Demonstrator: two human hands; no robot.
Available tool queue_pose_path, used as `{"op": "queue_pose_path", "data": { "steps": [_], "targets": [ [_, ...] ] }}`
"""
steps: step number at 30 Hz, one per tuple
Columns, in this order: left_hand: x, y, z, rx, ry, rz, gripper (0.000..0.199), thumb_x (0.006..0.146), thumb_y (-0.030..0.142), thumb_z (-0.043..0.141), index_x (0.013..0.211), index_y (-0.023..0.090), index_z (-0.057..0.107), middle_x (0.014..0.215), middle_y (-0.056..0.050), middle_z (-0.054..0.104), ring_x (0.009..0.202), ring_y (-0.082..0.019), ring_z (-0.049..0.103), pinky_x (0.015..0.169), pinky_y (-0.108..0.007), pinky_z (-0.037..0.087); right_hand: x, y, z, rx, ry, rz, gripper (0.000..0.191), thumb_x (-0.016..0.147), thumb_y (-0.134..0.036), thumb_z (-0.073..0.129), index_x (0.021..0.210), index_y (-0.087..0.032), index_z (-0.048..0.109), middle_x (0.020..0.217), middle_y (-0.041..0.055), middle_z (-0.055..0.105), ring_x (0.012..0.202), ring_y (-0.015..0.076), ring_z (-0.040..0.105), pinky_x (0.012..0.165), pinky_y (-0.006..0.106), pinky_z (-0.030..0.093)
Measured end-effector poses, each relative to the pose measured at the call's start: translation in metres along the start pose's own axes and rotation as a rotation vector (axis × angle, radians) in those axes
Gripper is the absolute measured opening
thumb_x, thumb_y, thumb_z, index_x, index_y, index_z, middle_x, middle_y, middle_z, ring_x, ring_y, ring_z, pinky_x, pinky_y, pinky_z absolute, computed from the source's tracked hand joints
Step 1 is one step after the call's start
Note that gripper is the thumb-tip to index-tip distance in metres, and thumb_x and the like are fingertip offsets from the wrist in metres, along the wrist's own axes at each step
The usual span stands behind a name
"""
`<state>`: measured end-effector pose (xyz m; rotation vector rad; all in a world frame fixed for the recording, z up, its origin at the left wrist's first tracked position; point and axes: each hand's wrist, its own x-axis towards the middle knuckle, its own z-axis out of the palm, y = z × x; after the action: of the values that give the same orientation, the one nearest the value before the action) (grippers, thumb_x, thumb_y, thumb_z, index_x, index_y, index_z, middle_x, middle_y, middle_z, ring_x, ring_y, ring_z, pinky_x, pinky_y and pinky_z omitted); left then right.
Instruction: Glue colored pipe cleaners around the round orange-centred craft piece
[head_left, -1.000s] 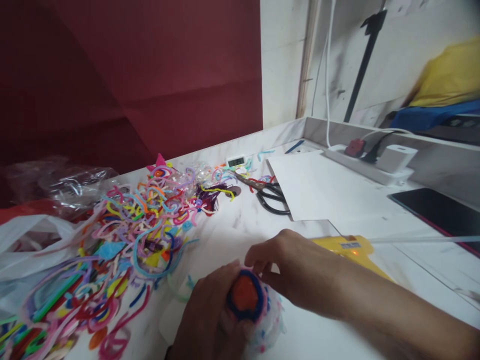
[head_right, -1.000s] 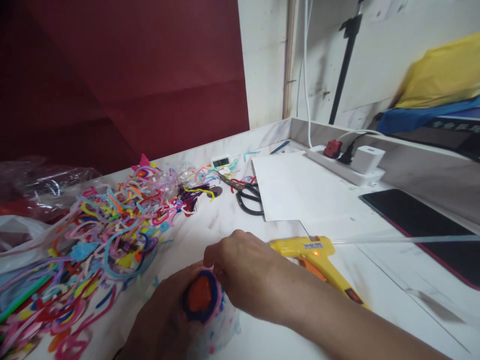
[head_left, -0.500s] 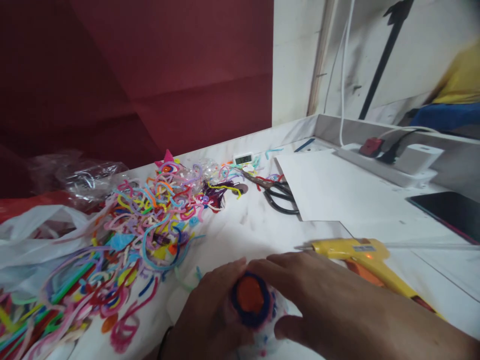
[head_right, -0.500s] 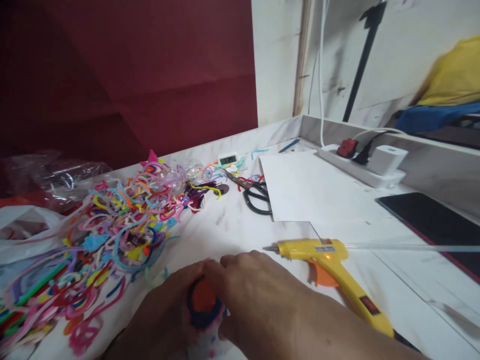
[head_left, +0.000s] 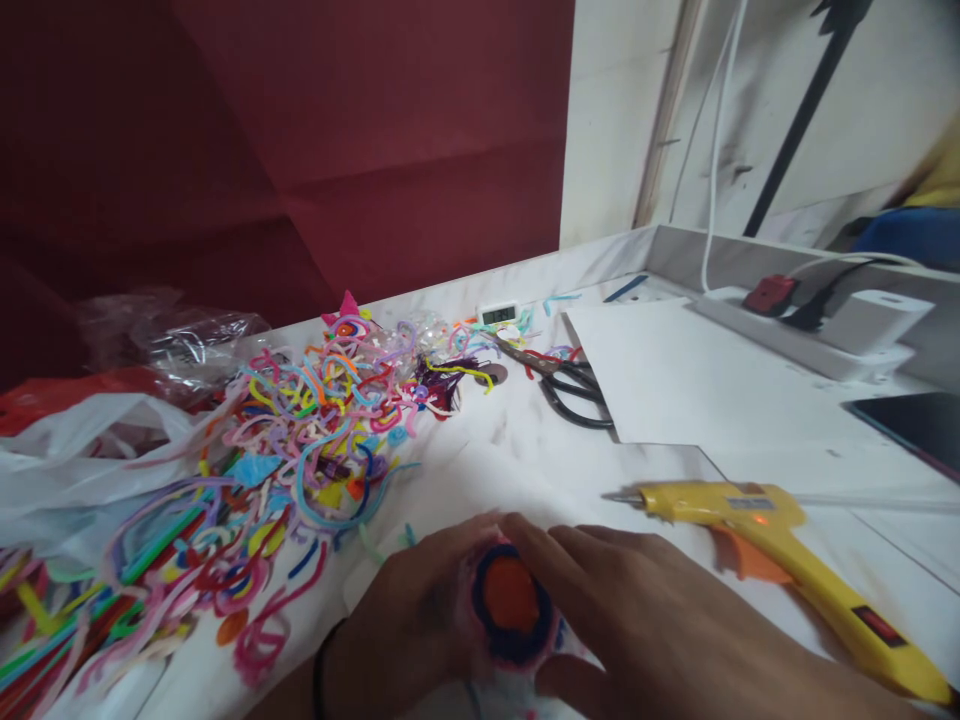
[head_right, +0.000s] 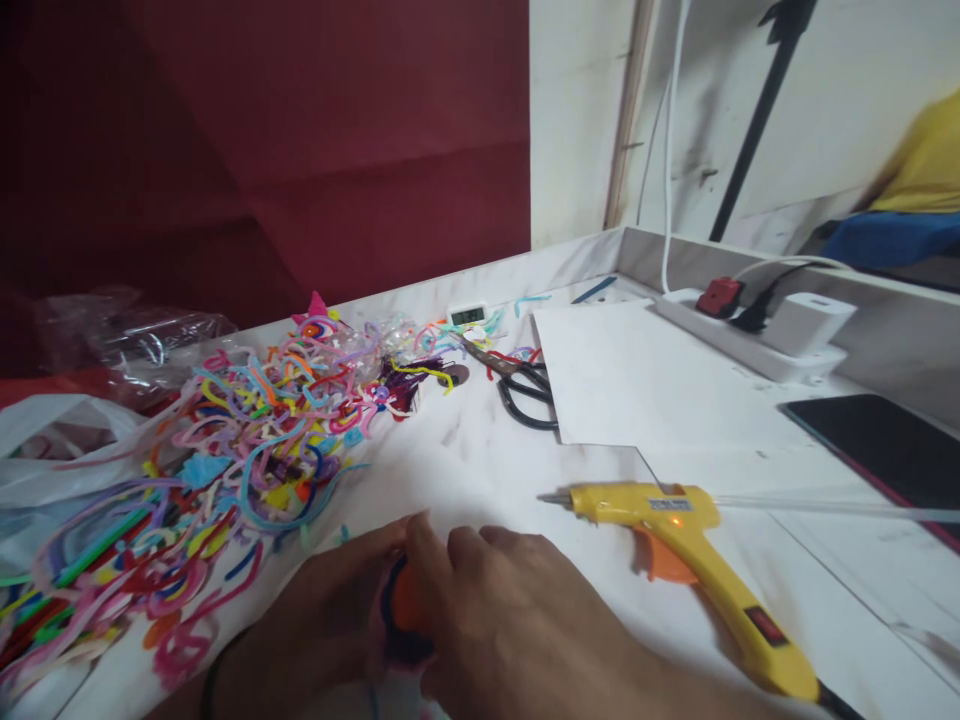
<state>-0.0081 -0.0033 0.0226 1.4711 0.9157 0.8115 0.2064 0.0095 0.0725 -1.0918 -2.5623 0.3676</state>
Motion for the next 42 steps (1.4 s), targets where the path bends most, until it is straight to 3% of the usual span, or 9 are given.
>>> {"op": "queue_pose_path", "data": {
  "steps": [4, 10, 15, 20, 24, 27, 34, 36, 42],
  "targets": [
    [-0.001, -0.008, 0.001, -0.070, 0.024, -0.023, 0.066, 0.071, 0.036, 0.085, 0.130, 0.034, 0.058, 0.139, -0.003, 0.059, 0.126, -0.030, 0.056, 0.106, -0.046, 0.044, -0.001, 0.000, 0.002, -0.006, 0.027, -0.008, 0.068, 0.054, -0.019, 0.090, 0.116, -0.016, 0.062, 0.081, 0.0028, 0.075, 0.068, 0.0258, 0.073, 0.052, 0.031, 0.058],
    [-0.002, -0.009, 0.002, -0.071, 0.064, 0.007, 0.060, 0.071, 0.045, 0.084, 0.125, 0.032, 0.063, 0.136, -0.005, 0.061, 0.124, -0.031, 0.057, 0.107, -0.045, 0.043, -0.005, -0.001, -0.001, 0.013, 0.050, -0.008, 0.069, 0.052, -0.016, 0.091, 0.114, -0.017, 0.063, 0.083, 0.0026, 0.075, 0.069, 0.0257, 0.073, 0.053, 0.031, 0.058],
    [0.000, -0.007, 0.004, -0.108, 0.079, -0.012, 0.058, 0.068, 0.044, 0.086, 0.121, 0.031, 0.066, 0.126, -0.004, 0.068, 0.115, -0.029, 0.063, 0.099, -0.038, 0.050, -0.003, -0.001, -0.003, 0.029, -0.013, 0.000, 0.062, 0.053, -0.011, 0.089, 0.110, -0.016, 0.065, 0.080, 0.0028, 0.075, 0.065, 0.0255, 0.073, 0.050, 0.030, 0.056],
    [-0.003, -0.012, 0.003, -0.074, 0.088, 0.031, 0.053, 0.068, 0.041, 0.086, 0.117, 0.036, 0.068, 0.128, 0.000, 0.066, 0.120, -0.028, 0.060, 0.103, -0.038, 0.047, -0.005, -0.002, -0.005, 0.008, 0.040, 0.009, 0.066, 0.051, -0.006, 0.088, 0.111, -0.017, 0.063, 0.082, 0.0024, 0.076, 0.067, 0.0258, 0.073, 0.053, 0.030, 0.057],
    [-0.006, -0.016, 0.001, 0.052, 0.147, 0.027, 0.054, 0.069, 0.044, 0.085, 0.119, 0.034, 0.068, 0.136, -0.003, 0.061, 0.127, -0.032, 0.054, 0.109, -0.044, 0.041, -0.007, -0.001, 0.006, 0.019, 0.043, 0.016, 0.066, 0.056, -0.012, 0.088, 0.115, -0.019, 0.058, 0.081, 0.0000, 0.075, 0.067, 0.0232, 0.073, 0.051, 0.027, 0.055],
    [-0.005, -0.012, 0.003, 0.140, 0.142, 0.055, 0.058, 0.070, 0.053, 0.081, 0.121, 0.029, 0.067, 0.134, -0.007, 0.062, 0.124, -0.034, 0.056, 0.107, -0.048, 0.043, -0.008, -0.001, 0.016, -0.054, 0.119, -0.016, 0.059, 0.062, -0.015, 0.084, 0.114, -0.015, 0.057, 0.078, 0.0012, 0.075, 0.061, 0.0225, 0.072, 0.047, 0.027, 0.053],
    [-0.002, -0.006, 0.014, 0.305, 0.102, 0.124, 0.044, 0.085, 0.048, 0.067, 0.123, 0.026, 0.061, 0.118, -0.006, 0.069, 0.104, -0.025, 0.066, 0.091, -0.037, 0.055, -0.012, -0.006, 0.016, -0.096, 0.166, 0.013, 0.060, 0.061, -0.015, 0.085, 0.113, -0.019, 0.055, 0.079, -0.0023, 0.074, 0.064, 0.0229, 0.072, 0.050, 0.028, 0.053],
    [-0.005, -0.012, 0.015, 0.406, 0.170, 0.157, 0.050, 0.085, 0.049, 0.067, 0.129, 0.026, 0.057, 0.127, -0.008, 0.064, 0.113, -0.028, 0.062, 0.096, -0.039, 0.053, -0.012, -0.008, 0.015, -0.087, 0.189, 0.009, 0.060, 0.058, -0.014, 0.086, 0.111, -0.018, 0.057, 0.077, -0.0018, 0.074, 0.061, 0.0229, 0.072, 0.047, 0.028, 0.053],
    [-0.016, -0.019, 0.008, 0.701, 0.125, 0.256, 0.065, 0.089, 0.056, 0.060, 0.145, 0.031, 0.039, 0.146, -0.008, 0.050, 0.134, -0.032, 0.046, 0.112, -0.046, 0.038, -0.019, -0.011, 0.019, 0.000, 0.306, 0.036, 0.060, 0.057, -0.008, 0.083, 0.108, -0.020, 0.053, 0.080, -0.0006, 0.075, 0.063, 0.0218, 0.072, 0.050, 0.027, 0.055]
  ]
}}
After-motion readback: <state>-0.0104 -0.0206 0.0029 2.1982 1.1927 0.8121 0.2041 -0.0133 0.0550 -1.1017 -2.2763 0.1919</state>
